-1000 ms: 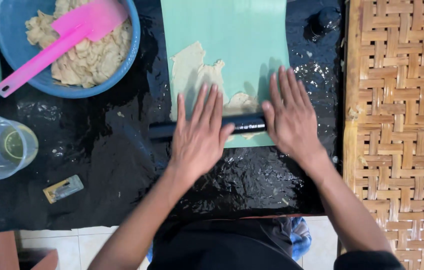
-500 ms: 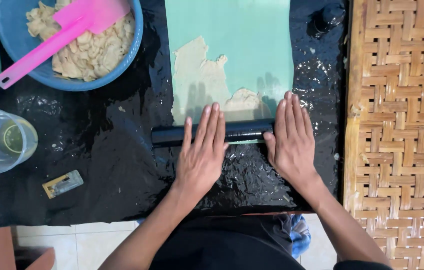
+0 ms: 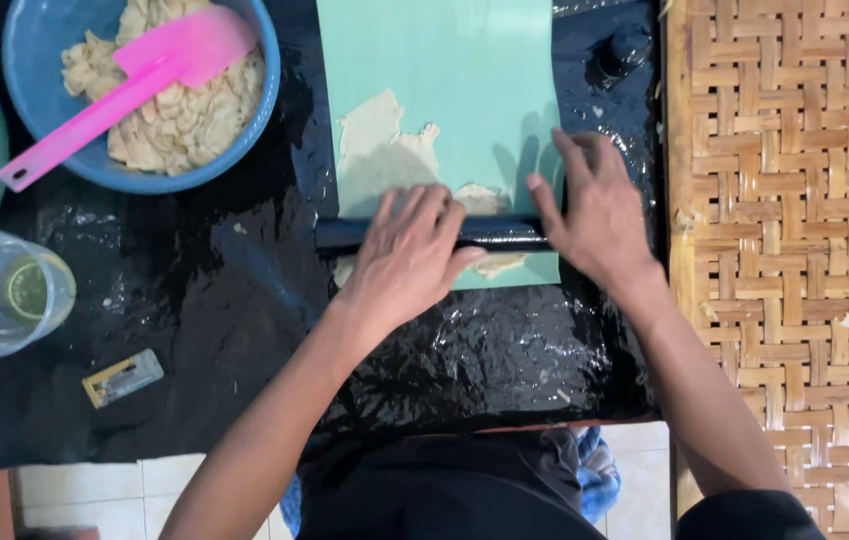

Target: Rolling out cassava dough on a plastic sheet using a rolling pin and spreading it thin with a spatula.

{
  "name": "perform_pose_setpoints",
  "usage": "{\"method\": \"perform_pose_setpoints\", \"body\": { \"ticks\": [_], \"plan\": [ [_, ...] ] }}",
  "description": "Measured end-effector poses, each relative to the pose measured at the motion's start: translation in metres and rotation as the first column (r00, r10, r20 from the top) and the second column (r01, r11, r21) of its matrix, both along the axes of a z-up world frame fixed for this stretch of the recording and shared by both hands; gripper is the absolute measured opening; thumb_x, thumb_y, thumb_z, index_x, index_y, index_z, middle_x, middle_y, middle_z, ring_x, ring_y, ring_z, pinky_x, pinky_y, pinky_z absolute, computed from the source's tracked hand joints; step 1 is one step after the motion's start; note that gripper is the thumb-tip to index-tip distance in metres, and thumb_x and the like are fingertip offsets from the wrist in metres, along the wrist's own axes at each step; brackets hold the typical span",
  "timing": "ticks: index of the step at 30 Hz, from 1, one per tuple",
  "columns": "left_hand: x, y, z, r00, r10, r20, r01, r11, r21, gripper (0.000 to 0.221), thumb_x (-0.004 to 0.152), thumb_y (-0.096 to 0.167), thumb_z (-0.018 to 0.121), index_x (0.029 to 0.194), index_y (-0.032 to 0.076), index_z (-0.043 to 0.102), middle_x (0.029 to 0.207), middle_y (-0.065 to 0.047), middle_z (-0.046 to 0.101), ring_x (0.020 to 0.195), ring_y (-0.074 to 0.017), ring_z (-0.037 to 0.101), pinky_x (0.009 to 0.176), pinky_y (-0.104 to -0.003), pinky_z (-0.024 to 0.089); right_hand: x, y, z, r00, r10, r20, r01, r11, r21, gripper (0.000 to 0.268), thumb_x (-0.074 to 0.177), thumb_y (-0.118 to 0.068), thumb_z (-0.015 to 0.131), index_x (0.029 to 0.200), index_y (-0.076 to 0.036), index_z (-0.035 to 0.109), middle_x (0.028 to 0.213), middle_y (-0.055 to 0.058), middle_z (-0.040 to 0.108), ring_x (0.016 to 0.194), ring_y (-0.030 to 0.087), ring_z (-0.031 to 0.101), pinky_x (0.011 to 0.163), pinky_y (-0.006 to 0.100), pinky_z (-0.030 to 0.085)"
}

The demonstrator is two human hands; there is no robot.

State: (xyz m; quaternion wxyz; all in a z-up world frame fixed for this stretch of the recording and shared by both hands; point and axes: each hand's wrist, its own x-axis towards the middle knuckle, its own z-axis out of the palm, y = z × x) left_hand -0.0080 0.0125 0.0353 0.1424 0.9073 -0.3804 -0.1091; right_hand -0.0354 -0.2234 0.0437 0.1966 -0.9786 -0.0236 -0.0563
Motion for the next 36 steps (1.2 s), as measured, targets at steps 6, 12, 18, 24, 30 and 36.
{"method": "perform_pose_setpoints", "body": {
  "ticks": [6, 12, 18, 24, 30, 36],
  "plan": [
    [0.019, -0.002, -0.034, 0.946, 0.201, 0.256, -0.183, 0.979, -0.095, 0.07, 0.109, 0.043, 0.033, 0.152, -0.012, 0.039, 0.165, -0.025, 0.031, 0.157, -0.0335, 0.021, 0.126, -0.057, 0.003, -0.016, -0.003, -0.029, 0.992, 0.073, 0.102, -0.045, 0.968, -0.246, 0.057, 0.109, -0.027, 0.044, 0.153, 0.01, 0.045, 0.153, 0.035, 0.046, 0.138, 0.049, 0.048, 0.116, 0.052, 0.039],
    [-0.023, 0.001, -0.045, 0.963, 0.209, 0.171, -0.203, 0.978, -0.049, 0.072, 0.108, 0.044, 0.037, 0.155, -0.011, 0.033, 0.165, -0.025, 0.029, 0.157, -0.0326, 0.021, 0.128, -0.055, 0.008, -0.053, 0.007, -0.031, 0.997, 0.036, 0.067, -0.025, 0.986, -0.166, 0.061, 0.109, -0.024, 0.036, 0.153, 0.017, 0.037, 0.159, 0.033, 0.041, 0.149, 0.046, 0.041, 0.126, 0.053, 0.031],
    [-0.063, 0.011, -0.031, 0.967, 0.209, 0.146, -0.184, 0.968, -0.169, 0.073, 0.102, 0.035, 0.053, 0.154, -0.013, 0.034, 0.164, -0.026, 0.03, 0.155, -0.035, 0.025, 0.125, -0.053, 0.019, -0.089, 0.011, -0.042, 0.996, 0.038, 0.085, -0.024, 0.987, -0.161, 0.064, 0.106, -0.025, 0.041, 0.154, 0.016, 0.031, 0.161, 0.034, 0.036, 0.151, 0.046, 0.037, 0.125, 0.054, 0.028],
    [-0.092, 0.024, -0.042, 0.944, 0.183, 0.274, -0.158, 0.981, -0.11, 0.061, 0.094, 0.006, 0.056, 0.153, -0.003, 0.043, 0.164, -0.019, 0.04, 0.154, -0.0305, 0.037, 0.126, -0.047, 0.031, -0.126, 0.011, -0.056, 0.998, 0.027, 0.049, -0.015, 0.973, -0.23, 0.063, 0.104, -0.023, 0.051, 0.153, 0.014, 0.035, 0.162, 0.03, 0.038, 0.152, 0.044, 0.036, 0.124, 0.055, 0.028],
    [-0.083, 0.036, -0.017, 0.946, 0.049, 0.32, 0.03, 0.971, -0.237, 0.044, 0.09, 0.003, 0.061, 0.133, -0.004, 0.056, 0.129, -0.023, 0.059, 0.123, -0.0377, 0.057, 0.11, -0.052, 0.042, -0.135, 0.017, -0.037, 0.977, 0.045, 0.206, -0.01, 0.986, -0.166, 0.051, 0.102, -0.019, 0.061, 0.145, 0.007, 0.052, 0.144, 0.023, 0.056, 0.136, 0.039, 0.052, 0.117, 0.051, 0.039],
    [-0.037, 0.033, -0.022, 0.942, 0.026, 0.335, 0.042, 0.98, -0.194, 0.054, 0.083, -0.009, 0.063, 0.136, -0.003, 0.057, 0.132, -0.018, 0.061, 0.125, -0.0293, 0.059, 0.112, -0.045, 0.045, -0.084, 0.004, -0.004, 0.992, -0.033, 0.118, 0.038, 0.999, -0.039, 0.034, 0.106, -0.018, 0.06, 0.135, -0.001, 0.066, 0.119, 0.017, 0.064, 0.109, 0.037, 0.06, 0.099, 0.049, 0.048]
  ]
}}
